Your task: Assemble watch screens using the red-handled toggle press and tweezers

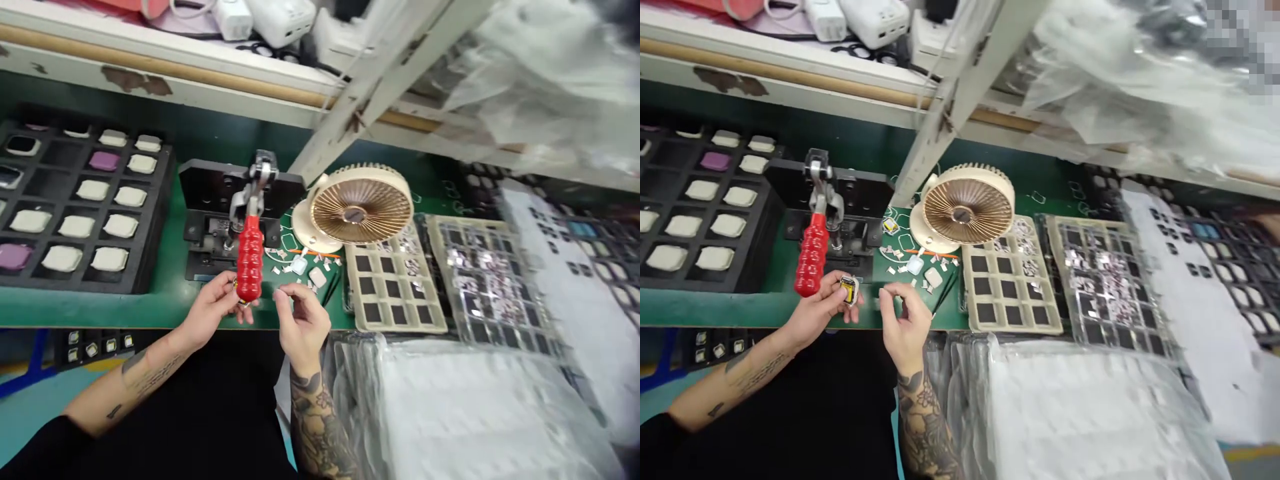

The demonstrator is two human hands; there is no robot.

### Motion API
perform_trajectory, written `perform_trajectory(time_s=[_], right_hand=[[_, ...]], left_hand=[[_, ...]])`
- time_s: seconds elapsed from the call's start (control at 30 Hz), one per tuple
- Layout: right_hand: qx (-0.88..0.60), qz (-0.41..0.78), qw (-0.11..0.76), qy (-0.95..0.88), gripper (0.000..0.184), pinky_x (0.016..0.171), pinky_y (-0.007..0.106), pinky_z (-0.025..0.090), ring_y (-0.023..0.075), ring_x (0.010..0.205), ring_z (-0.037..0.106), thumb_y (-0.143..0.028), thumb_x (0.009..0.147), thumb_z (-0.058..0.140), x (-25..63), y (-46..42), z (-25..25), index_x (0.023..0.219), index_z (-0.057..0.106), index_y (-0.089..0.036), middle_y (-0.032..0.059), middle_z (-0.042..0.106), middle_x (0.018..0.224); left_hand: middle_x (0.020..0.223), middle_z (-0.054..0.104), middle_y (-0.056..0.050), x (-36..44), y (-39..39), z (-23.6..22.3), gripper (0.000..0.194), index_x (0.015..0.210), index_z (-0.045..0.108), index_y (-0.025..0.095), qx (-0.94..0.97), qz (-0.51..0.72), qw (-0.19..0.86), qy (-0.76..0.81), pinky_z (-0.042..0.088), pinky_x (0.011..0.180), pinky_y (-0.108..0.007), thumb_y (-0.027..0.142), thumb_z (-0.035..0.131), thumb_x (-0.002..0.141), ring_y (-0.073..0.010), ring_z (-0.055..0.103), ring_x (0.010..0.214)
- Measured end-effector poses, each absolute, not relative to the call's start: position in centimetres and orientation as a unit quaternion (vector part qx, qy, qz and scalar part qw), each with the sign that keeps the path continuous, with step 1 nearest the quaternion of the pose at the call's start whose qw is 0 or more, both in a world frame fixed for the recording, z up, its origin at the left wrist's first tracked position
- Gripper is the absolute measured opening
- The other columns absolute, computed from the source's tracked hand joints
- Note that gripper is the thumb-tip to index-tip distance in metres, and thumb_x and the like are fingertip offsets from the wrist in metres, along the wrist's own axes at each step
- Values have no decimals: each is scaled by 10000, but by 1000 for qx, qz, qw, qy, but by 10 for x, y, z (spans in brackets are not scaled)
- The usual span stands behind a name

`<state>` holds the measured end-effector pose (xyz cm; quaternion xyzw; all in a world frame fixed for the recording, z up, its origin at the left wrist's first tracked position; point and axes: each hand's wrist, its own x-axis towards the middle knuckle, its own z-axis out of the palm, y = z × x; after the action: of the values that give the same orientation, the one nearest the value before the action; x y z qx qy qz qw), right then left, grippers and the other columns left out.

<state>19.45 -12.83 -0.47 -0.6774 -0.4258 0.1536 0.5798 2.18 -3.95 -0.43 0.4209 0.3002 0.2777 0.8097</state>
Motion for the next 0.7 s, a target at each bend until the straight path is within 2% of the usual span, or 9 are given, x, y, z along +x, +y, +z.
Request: perform_trajectory(time_s=[0.1, 0.17, 0.23, 0.4, 0.6, 0.7], right_hand=[[-637, 211, 590, -449, 86, 821, 362, 636, 207, 907, 748, -291, 1019, 767, 192, -125, -8, 1084, 792, -240, 56, 776, 977], [-624, 232, 599, -445, 97, 777, 358, 645, 204, 855, 747, -301, 1019, 766, 190, -123, -6, 1082, 798, -237, 51, 773, 936], [-618, 235, 607, -441, 79, 725, 338, 623, 183, 781, 714, -300, 1020, 761, 188, -121, -3, 1041, 808, -240, 30, 743, 863], [-605, 264, 595, -459, 70, 734, 336, 606, 182, 835, 690, -286, 988, 798, 180, -119, -1, 1009, 864, -277, 28, 699, 900], [-622, 221, 547, -515, 113, 761, 352, 634, 184, 850, 713, -263, 1019, 765, 189, -124, 1, 1029, 875, -284, 34, 717, 917], [-602, 171, 499, -599, 193, 824, 403, 661, 222, 938, 760, -277, 1032, 763, 197, -131, 2, 1205, 846, -294, 70, 786, 1059]], left_hand=[[947, 778, -58, 9, -38, -3, 274, 1142, 723, 201, 587, 296, 664, 355, 537, 683, -304, 464, 702, 1066, -185, 697, 736], [1000, 776, -71, 2, -36, 1, 227, 1126, 788, 213, 690, 280, 562, 360, 552, 788, -329, 414, 699, 1072, -212, 697, 853], [1033, 767, -76, -1, -35, 5, 217, 1164, 821, 234, 740, 268, 514, 341, 551, 858, -349, 379, 680, 1085, -227, 688, 913], [1004, 723, -72, 2, -38, 12, 238, 1191, 829, 234, 749, 260, 513, 330, 524, 790, -327, 373, 660, 1099, -209, 651, 853], [868, 655, -33, 10, -44, 11, 259, 972, 776, 207, 726, 239, 555, 328, 467, 740, -311, 414, 664, 1080, -186, 566, 772], [771, 573, 0, 13, -46, 7, 357, 866, 694, 194, 676, 228, 607, 349, 399, 668, -294, 477, 649, 1077, -162, 491, 707]])
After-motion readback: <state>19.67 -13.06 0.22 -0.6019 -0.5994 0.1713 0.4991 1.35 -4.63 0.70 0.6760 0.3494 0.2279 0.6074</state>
